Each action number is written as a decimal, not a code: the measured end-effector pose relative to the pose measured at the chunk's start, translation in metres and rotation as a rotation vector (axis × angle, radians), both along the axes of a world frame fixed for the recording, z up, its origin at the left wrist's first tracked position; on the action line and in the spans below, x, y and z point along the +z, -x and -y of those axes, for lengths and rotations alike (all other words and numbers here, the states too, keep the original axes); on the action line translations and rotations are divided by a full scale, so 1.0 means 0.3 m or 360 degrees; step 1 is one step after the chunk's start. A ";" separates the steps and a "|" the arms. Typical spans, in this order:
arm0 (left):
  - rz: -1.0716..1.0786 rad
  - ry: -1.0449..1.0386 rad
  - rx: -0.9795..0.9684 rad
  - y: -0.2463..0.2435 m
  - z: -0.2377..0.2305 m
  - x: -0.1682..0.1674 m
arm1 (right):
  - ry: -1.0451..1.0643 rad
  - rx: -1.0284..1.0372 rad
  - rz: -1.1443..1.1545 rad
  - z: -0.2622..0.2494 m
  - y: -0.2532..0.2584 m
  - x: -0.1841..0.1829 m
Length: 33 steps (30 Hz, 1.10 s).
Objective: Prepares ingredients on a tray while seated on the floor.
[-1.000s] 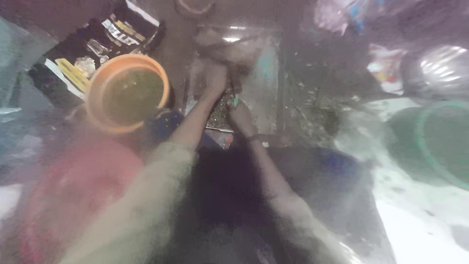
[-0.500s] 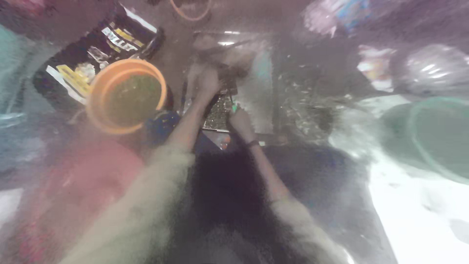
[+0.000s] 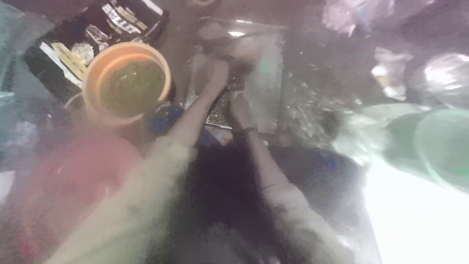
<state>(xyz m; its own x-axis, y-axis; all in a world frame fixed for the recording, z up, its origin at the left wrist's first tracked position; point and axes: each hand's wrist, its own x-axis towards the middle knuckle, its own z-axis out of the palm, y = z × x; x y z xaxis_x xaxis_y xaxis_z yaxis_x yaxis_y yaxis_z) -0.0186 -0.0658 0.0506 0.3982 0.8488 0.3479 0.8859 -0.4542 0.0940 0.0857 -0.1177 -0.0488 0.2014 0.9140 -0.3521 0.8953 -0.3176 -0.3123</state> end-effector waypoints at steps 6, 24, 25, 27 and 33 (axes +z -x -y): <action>-0.0050 0.0798 0.0217 -0.060 -0.212 -0.144 | 0.0016 -0.0055 -0.0067 -0.066 0.006 0.048; 0.0007 0.0769 0.0211 -0.080 -0.227 -0.209 | 0.0009 -0.0365 -0.0319 -0.050 -0.059 -0.030; 0.0010 0.0763 0.0208 -0.079 -0.227 -0.206 | -0.0014 -0.0357 -0.0310 -0.052 -0.065 -0.048; 0.0013 0.0828 0.0212 -0.083 -0.231 -0.181 | 0.0015 -0.0335 -0.0298 -0.054 -0.069 -0.026; -0.0035 0.0841 0.0216 -0.095 -0.244 -0.191 | 0.0116 -0.0295 -0.0352 -0.048 -0.069 0.020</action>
